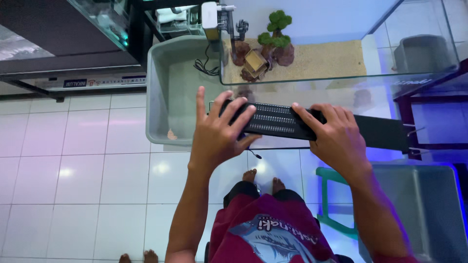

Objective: The person handles an aquarium LED light fixture, removes small metal brackets, and then manipulates an aquarium pump by removing its intake tube and associated filter components.

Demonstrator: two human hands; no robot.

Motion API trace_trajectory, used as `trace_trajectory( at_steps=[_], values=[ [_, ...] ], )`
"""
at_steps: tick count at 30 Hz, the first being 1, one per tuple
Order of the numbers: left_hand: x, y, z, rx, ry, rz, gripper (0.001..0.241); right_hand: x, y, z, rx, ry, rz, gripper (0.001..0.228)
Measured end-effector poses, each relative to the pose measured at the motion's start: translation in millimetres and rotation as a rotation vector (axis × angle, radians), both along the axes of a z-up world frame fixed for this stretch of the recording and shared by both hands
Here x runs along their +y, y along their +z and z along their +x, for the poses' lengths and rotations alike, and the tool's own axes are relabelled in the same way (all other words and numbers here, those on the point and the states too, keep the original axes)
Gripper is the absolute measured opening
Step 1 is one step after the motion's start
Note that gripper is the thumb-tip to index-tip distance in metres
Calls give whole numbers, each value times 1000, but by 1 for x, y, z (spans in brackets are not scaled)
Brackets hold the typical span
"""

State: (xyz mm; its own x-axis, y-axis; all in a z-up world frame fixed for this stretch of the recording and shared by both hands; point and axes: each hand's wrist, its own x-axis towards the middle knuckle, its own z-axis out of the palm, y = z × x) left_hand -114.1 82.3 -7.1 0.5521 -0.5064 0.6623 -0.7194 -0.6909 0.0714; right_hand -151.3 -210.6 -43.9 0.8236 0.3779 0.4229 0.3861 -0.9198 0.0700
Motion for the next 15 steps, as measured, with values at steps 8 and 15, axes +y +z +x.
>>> trace_trajectory(
  at_steps=[8,15],
  values=[
    [-50,-89,-27,-118,35,-18,37,-15,-71,-19,30,-12,-26,86],
    [-48,-193,-45,-283,105,-102,26,-14,-146,-26,-12,17,-8,75]
  ],
)
